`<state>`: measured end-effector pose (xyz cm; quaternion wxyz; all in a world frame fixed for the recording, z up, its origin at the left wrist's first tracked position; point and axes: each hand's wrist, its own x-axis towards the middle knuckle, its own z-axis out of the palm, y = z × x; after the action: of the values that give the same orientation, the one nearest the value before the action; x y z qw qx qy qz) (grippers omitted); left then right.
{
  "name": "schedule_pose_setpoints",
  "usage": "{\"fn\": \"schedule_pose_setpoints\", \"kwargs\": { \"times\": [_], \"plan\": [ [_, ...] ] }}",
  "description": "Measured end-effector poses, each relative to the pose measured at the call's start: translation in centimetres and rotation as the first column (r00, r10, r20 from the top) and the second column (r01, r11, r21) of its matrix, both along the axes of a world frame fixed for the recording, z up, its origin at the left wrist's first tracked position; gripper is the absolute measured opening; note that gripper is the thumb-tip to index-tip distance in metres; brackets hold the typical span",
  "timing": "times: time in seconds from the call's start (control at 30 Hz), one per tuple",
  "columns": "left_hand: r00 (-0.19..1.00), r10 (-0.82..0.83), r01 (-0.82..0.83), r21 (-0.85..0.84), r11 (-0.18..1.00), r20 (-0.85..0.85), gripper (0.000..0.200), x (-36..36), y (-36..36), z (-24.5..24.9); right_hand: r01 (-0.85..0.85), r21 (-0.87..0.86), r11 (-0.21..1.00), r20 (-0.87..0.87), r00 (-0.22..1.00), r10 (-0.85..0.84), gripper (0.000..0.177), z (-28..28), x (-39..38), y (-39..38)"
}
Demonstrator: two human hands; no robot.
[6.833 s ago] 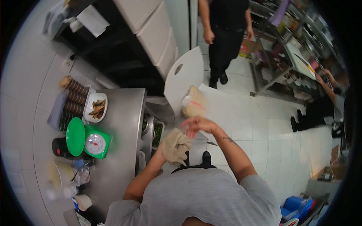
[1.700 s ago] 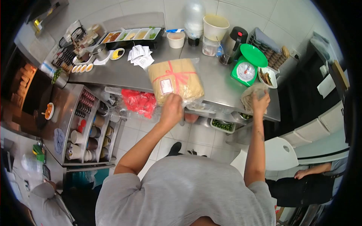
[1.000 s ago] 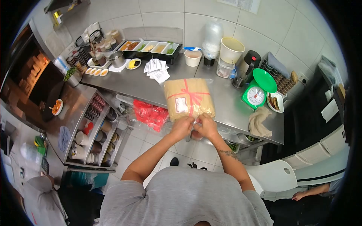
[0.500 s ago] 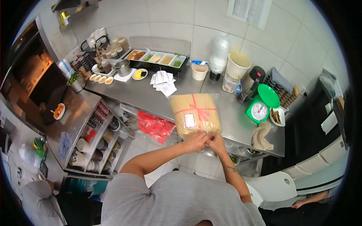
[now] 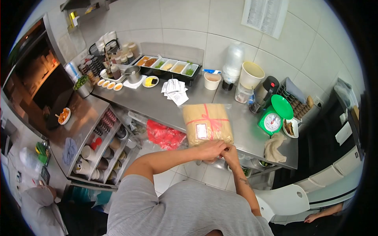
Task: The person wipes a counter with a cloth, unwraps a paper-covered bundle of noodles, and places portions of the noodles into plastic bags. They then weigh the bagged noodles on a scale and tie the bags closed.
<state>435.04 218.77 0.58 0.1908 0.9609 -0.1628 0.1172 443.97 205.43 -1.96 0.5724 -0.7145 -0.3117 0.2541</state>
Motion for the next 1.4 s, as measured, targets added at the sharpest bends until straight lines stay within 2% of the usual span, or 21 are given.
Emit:
{"fn": "schedule_pose_setpoints", "kwargs": {
  "times": [0.1, 0.2, 0.3, 0.4, 0.5, 0.6, 0.7, 0.8, 0.9, 1.0, 1.1, 1.2, 1.3, 1.4],
  "plan": [
    [1.0, 0.006, -0.005, -0.021, 1.0, 0.017, 0.056, -0.1, -0.2, -0.6, -0.004, -0.047, 0.999, 0.049, 0.999, 0.006, 0.022, -1.0, 0.3, -0.1],
    [0.998, 0.052, -0.053, -0.031, 0.998, -0.046, 0.056, -0.2, -0.4, -0.3, 0.045, 0.0, 0.999, 0.148, 0.988, -0.044, 0.01, -1.9, 0.1, 0.6],
    [0.998, 0.068, -0.067, -0.096, 0.993, 0.012, 0.057, -0.2, -0.2, 0.2, 0.053, 0.02, 0.998, 0.144, 0.988, -0.055, 0.01, -1.8, 0.3, 1.0],
    [0.996, 0.093, -0.094, -0.137, 0.986, -0.019, 0.06, -1.0, 0.0, 1.1, 0.055, -0.069, 0.996, 0.083, 0.995, -0.05, 0.024, -0.9, 0.2, 0.7],
    [0.997, 0.065, -0.059, -0.154, 0.986, 0.033, 0.063, -1.6, 0.0, 0.9, -0.095, -0.105, 0.99, 0.117, 0.987, 0.107, 0.026, 1.4, 0.0, 0.2],
    [0.98, 0.067, -0.042, -0.136, 0.99, 0.185, 0.037, -1.5, -0.3, 1.0, -0.115, -0.203, 0.972, 0.231, 0.96, 0.162, 0.024, 3.9, -0.1, 0.6],
    [0.979, 0.065, -0.036, -0.147, 0.988, 0.193, 0.037, -1.5, -0.4, 1.0, -0.076, -0.233, 0.97, 0.251, 0.958, 0.136, 0.023, 2.7, 0.4, 1.1],
    [0.975, 0.108, -0.073, -0.174, 0.982, 0.196, 0.036, -1.7, -0.8, 1.1, -0.012, -0.165, 0.986, 0.213, 0.976, 0.048, 0.023, 1.5, 0.2, 1.0],
    [0.986, 0.127, -0.102, -0.208, 0.973, 0.11, 0.06, -1.7, -1.0, 0.4, 0.033, -0.094, 0.995, 0.243, 0.97, -0.009, 0.012, 0.5, -0.1, 0.7],
    [0.988, 0.151, -0.156, -0.355, 0.922, -0.044, 0.056, -1.6, -1.5, 0.1, 0.095, -0.136, 0.986, 0.213, 0.975, -0.064, 0.011, -0.8, -0.2, 0.4],
    [0.945, 0.314, -0.324, -0.378, 0.868, -0.09, 0.053, -2.1, -2.1, -0.3, 0.079, -0.217, 0.973, 0.231, 0.972, -0.028, 0.013, -0.7, -0.1, 0.1],
    [0.942, 0.334, -0.295, -0.376, 0.878, 0.04, 0.054, -2.2, -2.0, 0.0, -0.015, -0.217, 0.976, 0.215, 0.974, 0.063, 0.014, 0.7, 0.2, -0.3],
    [0.975, 0.21, -0.221, -0.398, 0.891, -0.073, 0.057, -2.6, -1.4, 2.8, -0.204, -0.118, 0.972, 0.282, 0.931, 0.23, 0.015, 3.2, 1.0, -0.5],
    [0.996, 0.092, -0.077, -0.39, 0.918, 0.02, 0.042, -2.5, -0.9, 2.5, -0.326, -0.252, 0.911, 0.277, 0.878, 0.391, 0.017, 4.9, 1.4, 0.4]
  ]
}}
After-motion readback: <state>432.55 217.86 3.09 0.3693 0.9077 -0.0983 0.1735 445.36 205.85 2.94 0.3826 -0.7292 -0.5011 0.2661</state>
